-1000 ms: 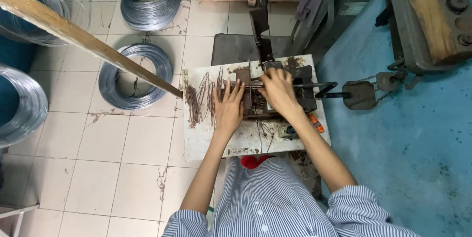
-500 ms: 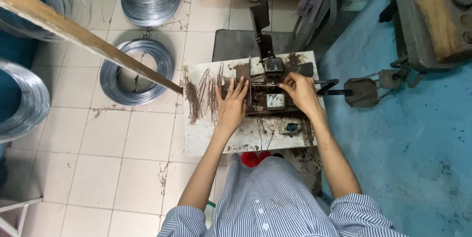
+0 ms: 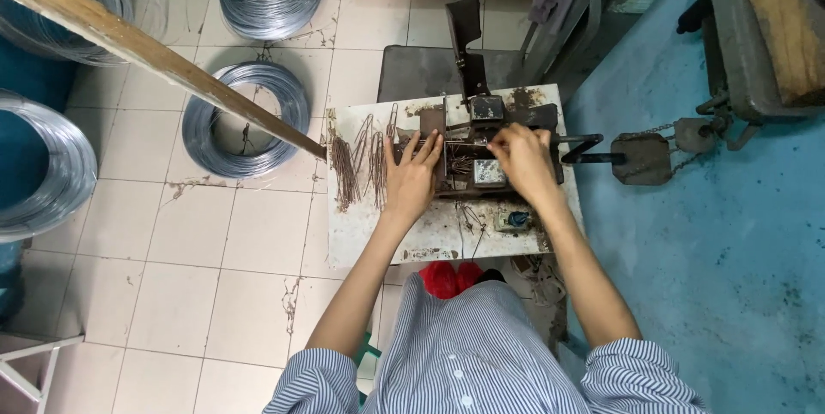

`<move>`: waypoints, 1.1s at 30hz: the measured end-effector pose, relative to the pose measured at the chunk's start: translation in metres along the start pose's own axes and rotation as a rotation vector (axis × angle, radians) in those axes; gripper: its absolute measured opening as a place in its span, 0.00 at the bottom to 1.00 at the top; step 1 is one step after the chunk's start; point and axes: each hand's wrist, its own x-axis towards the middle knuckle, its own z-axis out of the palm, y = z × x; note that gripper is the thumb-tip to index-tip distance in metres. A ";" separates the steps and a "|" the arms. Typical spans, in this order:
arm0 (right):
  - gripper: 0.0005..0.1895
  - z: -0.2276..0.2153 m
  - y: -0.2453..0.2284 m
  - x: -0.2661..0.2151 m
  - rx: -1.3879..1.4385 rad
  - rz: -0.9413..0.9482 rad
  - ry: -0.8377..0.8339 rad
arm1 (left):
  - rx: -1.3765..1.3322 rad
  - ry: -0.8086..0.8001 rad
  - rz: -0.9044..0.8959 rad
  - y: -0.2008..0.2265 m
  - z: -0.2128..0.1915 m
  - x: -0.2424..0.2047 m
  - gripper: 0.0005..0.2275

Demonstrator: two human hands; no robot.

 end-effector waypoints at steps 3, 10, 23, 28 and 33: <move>0.06 0.028 0.003 -0.011 -0.172 -0.059 0.096 | 0.049 0.000 0.011 -0.001 0.002 0.003 0.30; 0.06 0.054 -0.066 -0.062 -0.325 0.035 0.178 | 0.086 -0.006 0.063 -0.007 0.008 0.006 0.27; 0.26 0.109 -0.084 -0.100 -0.224 -0.035 0.100 | -0.125 0.051 -0.033 0.016 -0.005 0.003 0.25; 0.17 0.058 -0.069 -0.094 -0.164 0.133 -0.278 | -0.234 0.118 -0.124 0.034 -0.016 -0.005 0.31; 0.08 0.010 -0.028 -0.084 0.231 0.178 0.039 | -0.273 0.134 -0.101 0.026 -0.001 -0.003 0.37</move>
